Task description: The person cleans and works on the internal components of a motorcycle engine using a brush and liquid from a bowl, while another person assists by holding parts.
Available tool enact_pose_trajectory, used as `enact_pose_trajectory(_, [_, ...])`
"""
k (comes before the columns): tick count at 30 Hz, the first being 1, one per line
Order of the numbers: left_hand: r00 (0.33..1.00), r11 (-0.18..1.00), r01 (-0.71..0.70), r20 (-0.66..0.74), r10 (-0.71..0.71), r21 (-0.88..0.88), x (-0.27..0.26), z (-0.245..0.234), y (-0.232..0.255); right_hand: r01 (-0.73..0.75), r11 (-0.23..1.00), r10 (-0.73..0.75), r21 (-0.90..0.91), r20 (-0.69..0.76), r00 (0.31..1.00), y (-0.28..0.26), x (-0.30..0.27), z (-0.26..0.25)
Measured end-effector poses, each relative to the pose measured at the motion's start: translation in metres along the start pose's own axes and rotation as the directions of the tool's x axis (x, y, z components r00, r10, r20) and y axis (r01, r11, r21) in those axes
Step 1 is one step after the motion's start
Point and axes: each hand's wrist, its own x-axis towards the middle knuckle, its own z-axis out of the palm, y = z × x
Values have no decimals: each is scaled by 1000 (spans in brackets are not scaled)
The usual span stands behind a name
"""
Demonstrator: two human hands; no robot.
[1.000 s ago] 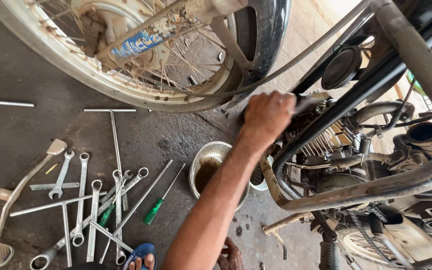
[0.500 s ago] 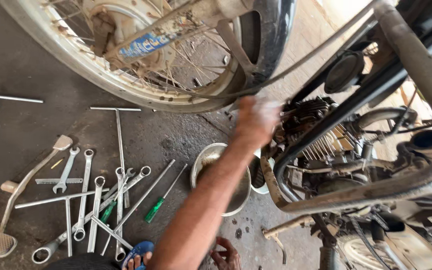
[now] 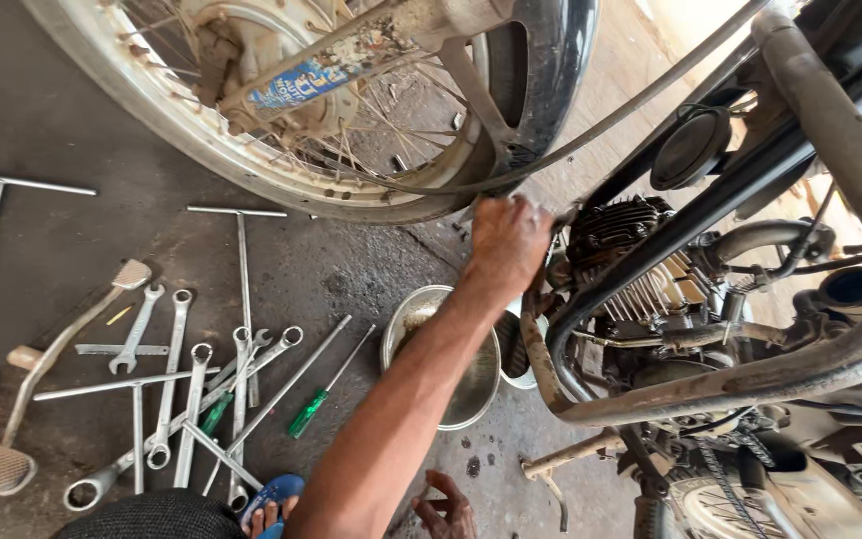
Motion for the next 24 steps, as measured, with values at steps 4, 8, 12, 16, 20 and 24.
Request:
enact_pose_trajectory(4, [959, 990, -93, -276, 61, -105, 39, 2, 40, -24, 1000, 23, 15, 21, 1000, -1, -2, 5])
enact_pose_trajectory(8, [900, 980, -183, -415, 135, -76, 42, 22, 35, -7, 1000, 7, -7, -10, 1000, -3, -3, 1])
enact_pose_trajectory(12, [993, 981, -46, -111, 25, -189, 13, 19, 2, 10, 1000, -10, -11, -18, 1000, -5, -4, 8])
enact_pose_trajectory(16, [991, 995, -94, -96, 96, 20, 33, 9, 38, 21, 1000, -21, -20, 27, 999, 2, -9, 4])
enact_pose_trajectory(20, [997, 976, -78, -43, 71, -201, 69, 32, 15, 9, 1000, -9, -21, 15, 1000, 2, -7, 8])
enact_pose_trajectory(24, [985, 987, -74, -163, 49, -146, 28, 67, -16, -81, 996, 83, -45, 29, 996, -8, -11, 11])
